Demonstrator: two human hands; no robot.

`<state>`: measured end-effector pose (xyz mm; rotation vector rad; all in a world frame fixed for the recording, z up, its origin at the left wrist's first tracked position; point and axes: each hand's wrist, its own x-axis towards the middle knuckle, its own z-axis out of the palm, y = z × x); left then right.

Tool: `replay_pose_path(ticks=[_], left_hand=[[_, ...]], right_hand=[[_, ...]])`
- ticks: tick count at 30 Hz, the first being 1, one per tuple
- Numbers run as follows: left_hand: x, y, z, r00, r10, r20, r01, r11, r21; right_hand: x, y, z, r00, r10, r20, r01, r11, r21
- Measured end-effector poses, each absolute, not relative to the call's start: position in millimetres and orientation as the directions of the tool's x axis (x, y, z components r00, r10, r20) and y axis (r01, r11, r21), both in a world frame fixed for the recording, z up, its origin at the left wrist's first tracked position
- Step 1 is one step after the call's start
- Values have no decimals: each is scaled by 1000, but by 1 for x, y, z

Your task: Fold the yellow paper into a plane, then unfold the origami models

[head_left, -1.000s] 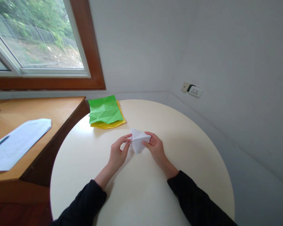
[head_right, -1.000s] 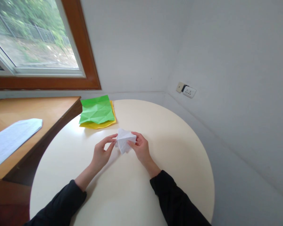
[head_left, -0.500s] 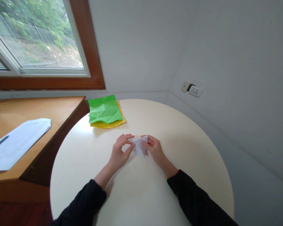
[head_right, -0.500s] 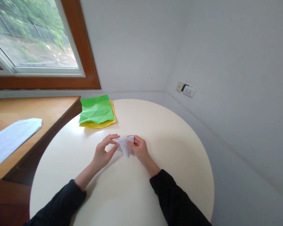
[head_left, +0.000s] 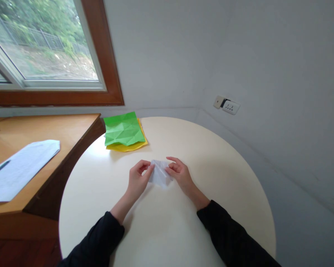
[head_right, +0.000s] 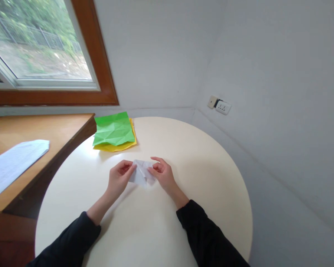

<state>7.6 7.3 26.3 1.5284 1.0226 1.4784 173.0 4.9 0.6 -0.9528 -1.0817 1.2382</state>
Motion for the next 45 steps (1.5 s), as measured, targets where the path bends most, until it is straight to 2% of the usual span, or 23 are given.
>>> replay_pose_path(ticks=[8, 23, 30, 39, 45], left_hand=[[8, 8, 28, -29, 973, 231, -30, -232, 972], [9, 8, 27, -16, 983, 185, -64, -186, 980], [8, 9, 27, 5, 989, 148, -66, -148, 987], [5, 12, 21, 19, 980, 197, -31, -197, 980], [4, 13, 20, -39, 961, 275, 100, -270, 958]], right_hand=[[173, 6, -2, -11, 988, 153, -213, 147, -966], [172, 7, -3, -31, 986, 166, -199, 157, -967], [172, 6, -1, -30, 993, 117, -193, 109, -975], [171, 5, 0, 1, 992, 125, -194, 123, -973], [171, 5, 0, -3, 991, 131, -177, 128, -976]])
